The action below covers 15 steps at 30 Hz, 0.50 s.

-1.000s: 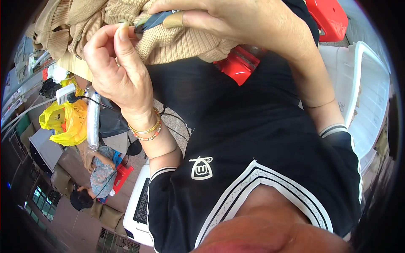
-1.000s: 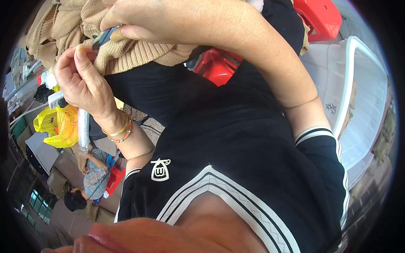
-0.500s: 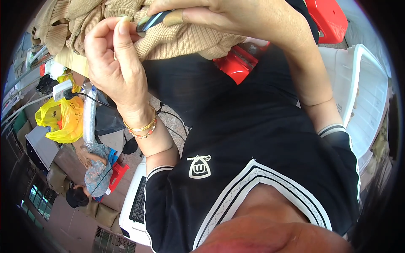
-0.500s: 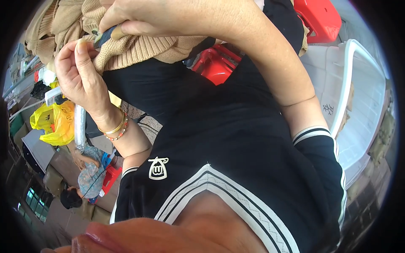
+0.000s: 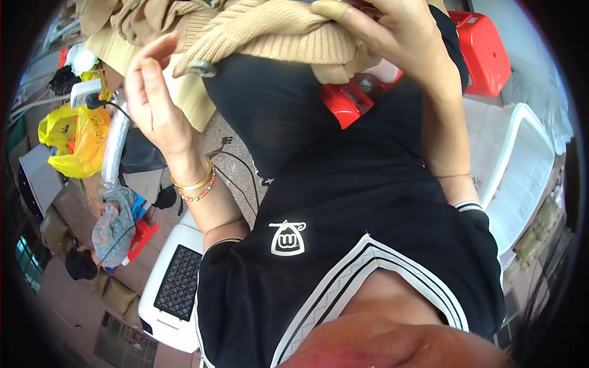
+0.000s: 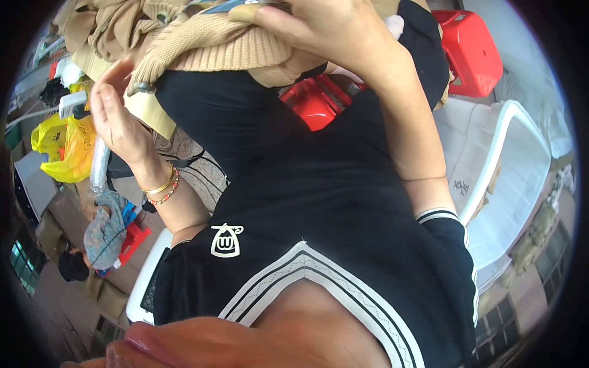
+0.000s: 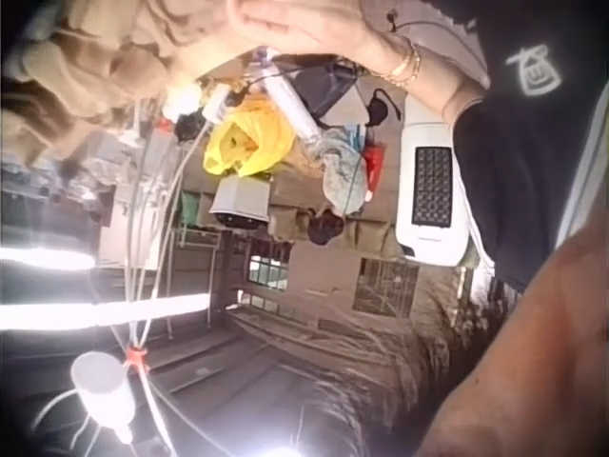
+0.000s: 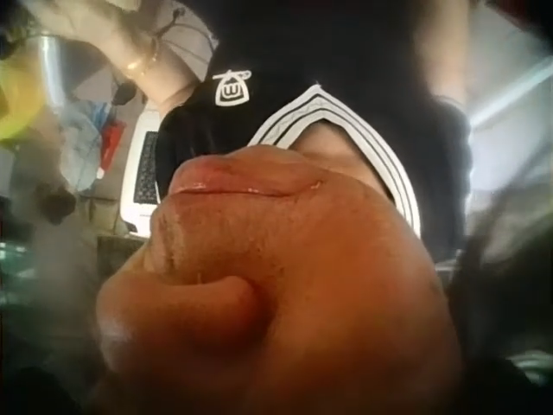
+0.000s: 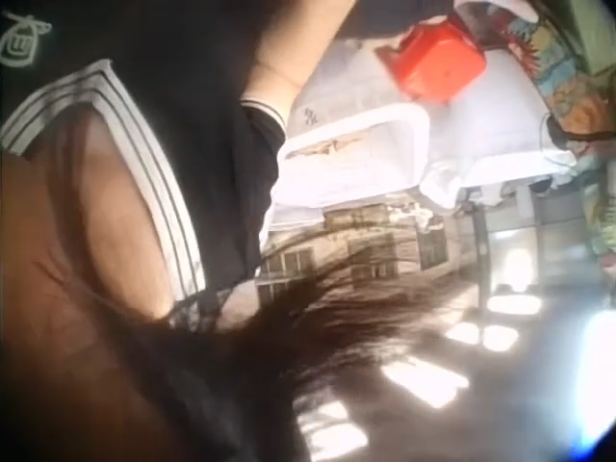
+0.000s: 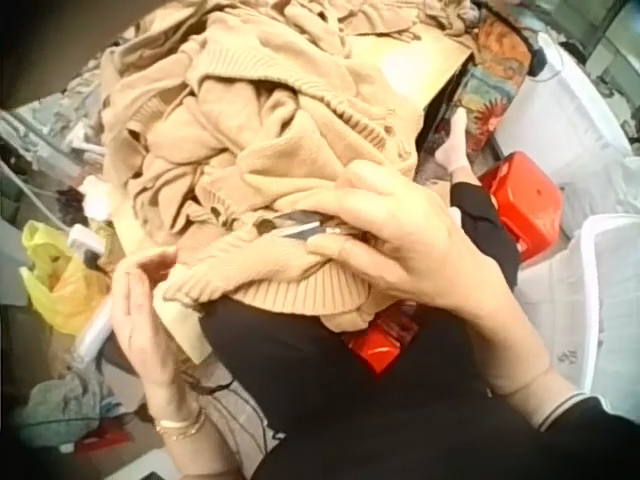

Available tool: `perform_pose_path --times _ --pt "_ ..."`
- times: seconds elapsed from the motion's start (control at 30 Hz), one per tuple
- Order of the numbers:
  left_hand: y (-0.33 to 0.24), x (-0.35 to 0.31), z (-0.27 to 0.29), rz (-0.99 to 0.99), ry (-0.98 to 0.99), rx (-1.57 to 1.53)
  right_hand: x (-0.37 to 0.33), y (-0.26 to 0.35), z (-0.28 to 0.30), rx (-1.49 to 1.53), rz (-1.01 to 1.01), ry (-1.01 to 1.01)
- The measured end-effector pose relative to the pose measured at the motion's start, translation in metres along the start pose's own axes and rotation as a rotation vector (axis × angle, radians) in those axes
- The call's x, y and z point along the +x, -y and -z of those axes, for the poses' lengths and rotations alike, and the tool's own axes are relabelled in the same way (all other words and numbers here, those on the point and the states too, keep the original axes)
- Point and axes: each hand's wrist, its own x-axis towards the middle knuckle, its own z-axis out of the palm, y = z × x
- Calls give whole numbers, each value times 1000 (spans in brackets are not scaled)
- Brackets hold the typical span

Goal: Trimming loose threads and excess yarn from a beige knitted sweater using thread snips.

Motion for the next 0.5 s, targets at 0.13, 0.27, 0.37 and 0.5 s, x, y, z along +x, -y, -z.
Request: perform_pose_path --times 0.13,0.27,0.37,0.5 --pt "-7 -16 7 109 185 -93 4 12 9 -364 -187 231" --pt "-12 -18 4 -1 145 -57 -14 -27 -7 94 -22 -100" --pt "-36 -15 -7 41 109 -178 -17 -30 2 42 -58 -145" --pt "-59 -17 -21 94 156 -206 -8 -20 15 -75 -171 -84"
